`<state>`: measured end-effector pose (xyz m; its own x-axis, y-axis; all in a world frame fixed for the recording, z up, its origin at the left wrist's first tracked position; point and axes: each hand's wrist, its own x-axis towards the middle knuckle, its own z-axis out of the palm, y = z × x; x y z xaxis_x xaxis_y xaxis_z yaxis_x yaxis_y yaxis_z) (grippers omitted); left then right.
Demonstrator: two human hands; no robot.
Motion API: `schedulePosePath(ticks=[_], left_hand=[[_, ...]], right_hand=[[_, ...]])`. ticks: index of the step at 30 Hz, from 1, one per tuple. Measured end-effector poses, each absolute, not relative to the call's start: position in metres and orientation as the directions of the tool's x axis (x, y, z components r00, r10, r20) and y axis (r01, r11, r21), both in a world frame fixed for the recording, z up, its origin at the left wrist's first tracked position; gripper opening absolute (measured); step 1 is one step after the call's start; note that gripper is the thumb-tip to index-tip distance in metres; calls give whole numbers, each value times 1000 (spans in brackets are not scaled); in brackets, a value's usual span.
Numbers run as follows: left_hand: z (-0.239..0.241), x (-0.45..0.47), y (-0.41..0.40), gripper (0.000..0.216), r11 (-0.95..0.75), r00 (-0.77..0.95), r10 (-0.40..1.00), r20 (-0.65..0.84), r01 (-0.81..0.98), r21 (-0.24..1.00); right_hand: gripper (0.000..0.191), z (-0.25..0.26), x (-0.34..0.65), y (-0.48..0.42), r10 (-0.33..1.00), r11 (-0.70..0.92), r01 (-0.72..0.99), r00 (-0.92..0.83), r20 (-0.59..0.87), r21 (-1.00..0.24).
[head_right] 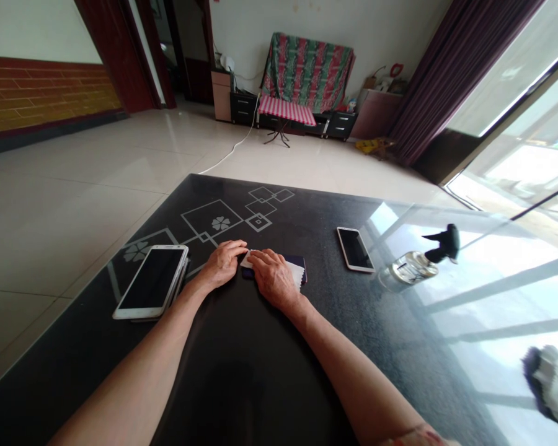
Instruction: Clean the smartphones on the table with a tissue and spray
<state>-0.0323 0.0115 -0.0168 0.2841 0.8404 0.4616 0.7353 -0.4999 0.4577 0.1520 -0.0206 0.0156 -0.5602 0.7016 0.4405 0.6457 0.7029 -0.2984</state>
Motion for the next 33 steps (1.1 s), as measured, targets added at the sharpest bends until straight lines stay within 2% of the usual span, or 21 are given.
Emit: schedulePosePath(ticks=[16, 25, 33], left_hand=[[-11, -31, 10, 47, -497, 284, 843, 457, 737, 458], [-15, -31, 10, 47, -516, 287, 830, 478, 721, 462], [-15, -30, 12, 48, -492, 278, 844, 459, 741, 456]], right_hand=[[28, 16, 148, -34, 655, 752, 537, -549, 519, -382], [28, 15, 154, -19, 694, 707, 651, -564, 447, -277], [27, 16, 155, -17, 675, 728, 620, -576, 461, -293]])
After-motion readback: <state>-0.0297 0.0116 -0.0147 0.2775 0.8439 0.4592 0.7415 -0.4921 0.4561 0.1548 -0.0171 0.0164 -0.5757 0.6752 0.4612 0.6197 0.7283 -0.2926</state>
